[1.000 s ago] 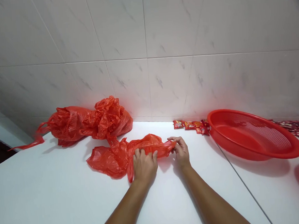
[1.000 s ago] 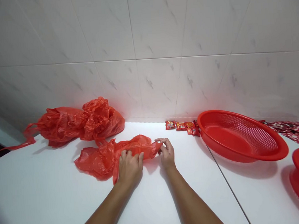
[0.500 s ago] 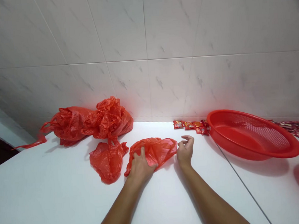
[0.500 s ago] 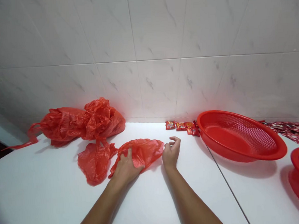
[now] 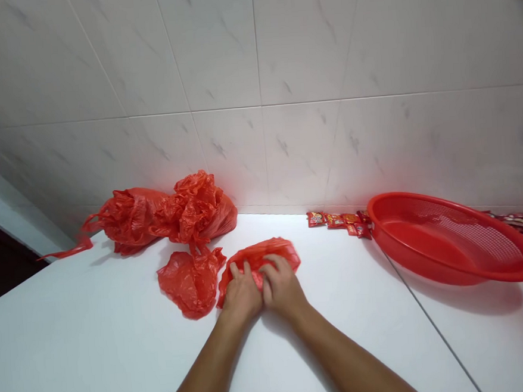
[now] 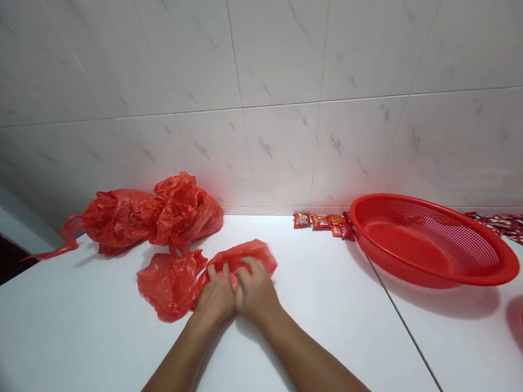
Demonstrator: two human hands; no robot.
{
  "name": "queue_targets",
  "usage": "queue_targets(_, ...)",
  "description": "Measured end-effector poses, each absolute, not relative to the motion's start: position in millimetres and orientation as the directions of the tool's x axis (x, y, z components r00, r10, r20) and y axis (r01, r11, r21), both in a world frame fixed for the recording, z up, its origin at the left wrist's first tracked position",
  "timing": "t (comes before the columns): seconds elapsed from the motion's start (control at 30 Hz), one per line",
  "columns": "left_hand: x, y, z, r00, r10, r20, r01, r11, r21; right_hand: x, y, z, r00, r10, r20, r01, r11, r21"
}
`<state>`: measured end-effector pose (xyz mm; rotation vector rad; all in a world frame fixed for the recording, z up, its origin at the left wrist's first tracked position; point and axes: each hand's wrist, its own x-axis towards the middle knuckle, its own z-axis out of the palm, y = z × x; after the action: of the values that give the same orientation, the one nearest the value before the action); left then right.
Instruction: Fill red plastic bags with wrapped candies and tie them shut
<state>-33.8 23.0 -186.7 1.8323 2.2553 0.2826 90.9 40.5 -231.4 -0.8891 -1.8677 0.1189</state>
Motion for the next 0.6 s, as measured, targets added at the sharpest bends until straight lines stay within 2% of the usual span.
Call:
queue_targets(0.07,-25.0,20.3,-187.8,-0.156,0.984,-0.082,0.946,0.172,0.273,110.8,54.1,-233.0,-0.14,0.768,0.625,0.649,0.548,-0.527)
queue_targets(0.13,-15.1,15.9,-188.8,-0.051,0.997,-0.061,0.957,0.067,0.284,125.8,61.5,-232.6,-0.094,0.907,0.41,0.763,0.33,-0.556)
queue_targets(0.23,-3.3,9.9,-190.9,0.09,0.996,0.011,0.961,-0.09,0.261,133.7,63.8,-229.9,-0.067,0.982,0.176,0.832,0.152,-0.533)
queue_targets(0.33,2.3,6.9,-193.1,0.137,0.989,0.058,0.953,-0.148,0.265,133.2,63.5,-227.0,-0.08,0.993,0.086,0.847,0.114,-0.52)
queue_targets(0.5,6.2,3.2,-193.0,0.33,0.94,0.089,0.837,-0.335,0.433,138.2,63.5,-225.7,-0.147,0.989,-0.01,0.843,0.12,-0.524)
queue_targets(0.6,5.7,5.0,-195.3,0.267,0.959,0.091,0.847,-0.279,0.452,139.7,62.2,-227.6,-0.179,0.983,-0.051,0.847,0.127,-0.516)
